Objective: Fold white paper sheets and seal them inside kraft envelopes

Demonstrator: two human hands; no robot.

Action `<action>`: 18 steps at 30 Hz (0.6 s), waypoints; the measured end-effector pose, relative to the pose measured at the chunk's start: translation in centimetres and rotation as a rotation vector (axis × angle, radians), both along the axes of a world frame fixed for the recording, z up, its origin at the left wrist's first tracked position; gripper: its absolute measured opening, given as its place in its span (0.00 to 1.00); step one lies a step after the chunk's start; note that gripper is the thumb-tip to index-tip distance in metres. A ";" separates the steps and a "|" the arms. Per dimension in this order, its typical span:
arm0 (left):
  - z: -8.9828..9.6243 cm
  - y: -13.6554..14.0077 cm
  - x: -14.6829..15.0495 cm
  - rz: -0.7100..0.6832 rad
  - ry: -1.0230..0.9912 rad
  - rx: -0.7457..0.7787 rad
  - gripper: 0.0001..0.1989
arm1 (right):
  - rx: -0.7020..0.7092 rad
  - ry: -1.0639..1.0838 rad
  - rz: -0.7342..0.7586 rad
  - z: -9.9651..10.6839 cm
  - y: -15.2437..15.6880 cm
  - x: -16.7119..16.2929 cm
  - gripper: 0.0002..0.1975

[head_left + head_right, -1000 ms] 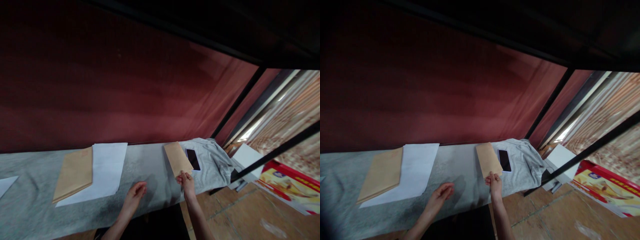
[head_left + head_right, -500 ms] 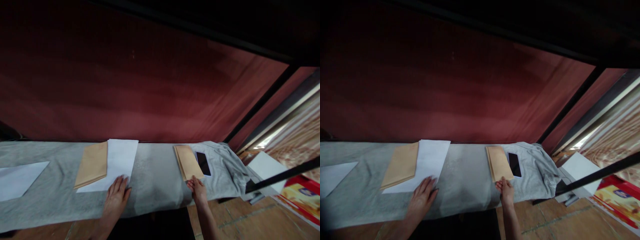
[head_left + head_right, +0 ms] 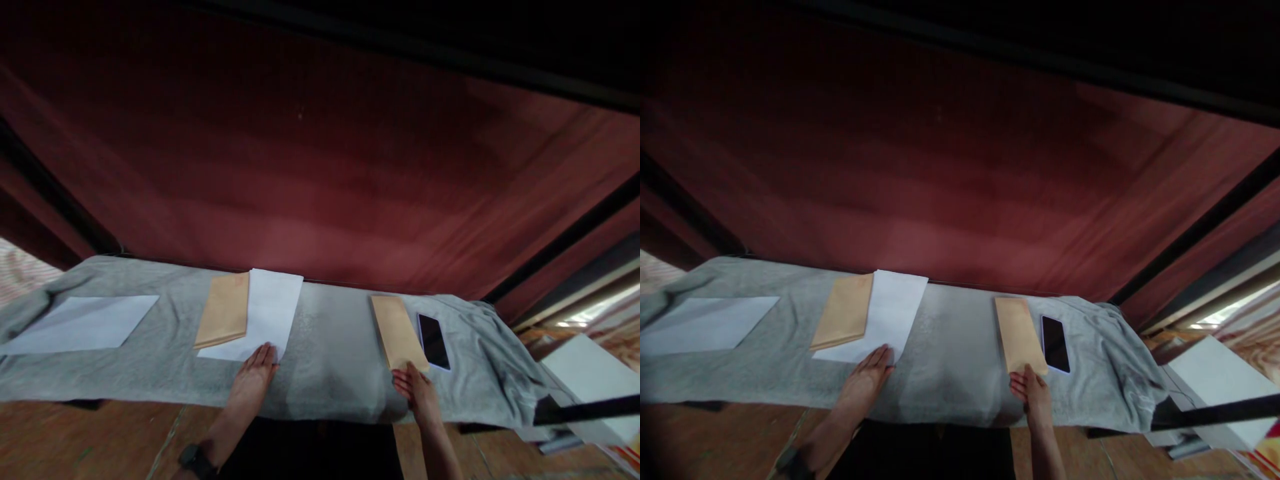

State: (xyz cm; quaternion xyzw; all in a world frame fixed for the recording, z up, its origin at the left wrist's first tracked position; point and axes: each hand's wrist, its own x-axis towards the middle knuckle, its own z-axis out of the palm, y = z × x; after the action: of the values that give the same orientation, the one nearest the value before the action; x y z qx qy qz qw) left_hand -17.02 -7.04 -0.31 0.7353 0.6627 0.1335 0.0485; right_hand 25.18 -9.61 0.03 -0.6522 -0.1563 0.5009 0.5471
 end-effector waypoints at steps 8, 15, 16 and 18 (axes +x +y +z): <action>1.8 0.2 -1.0 -0.093 0.007 -0.023 0.23 | 0.039 -0.093 0.038 -0.3 -1.0 -0.8 0.27; 3.4 0.6 -1.6 0.067 -0.286 0.012 0.18 | 0.132 -0.187 0.001 -1.0 -1.6 -1.8 0.22; 3.7 0.6 -1.5 0.070 -0.312 0.046 0.17 | 0.140 -0.190 0.004 -1.0 -1.7 -2.1 0.21; 4.7 0.3 -0.9 0.019 -0.307 0.125 0.17 | 0.152 -0.193 0.017 -1.0 -1.6 -3.2 0.20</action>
State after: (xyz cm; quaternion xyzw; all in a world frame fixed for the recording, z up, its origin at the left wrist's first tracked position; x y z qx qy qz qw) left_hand -17.92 -6.70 4.35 0.7014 0.6450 0.2857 0.1019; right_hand 21.98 -11.26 -0.94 -0.6529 -0.2514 0.4272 0.5728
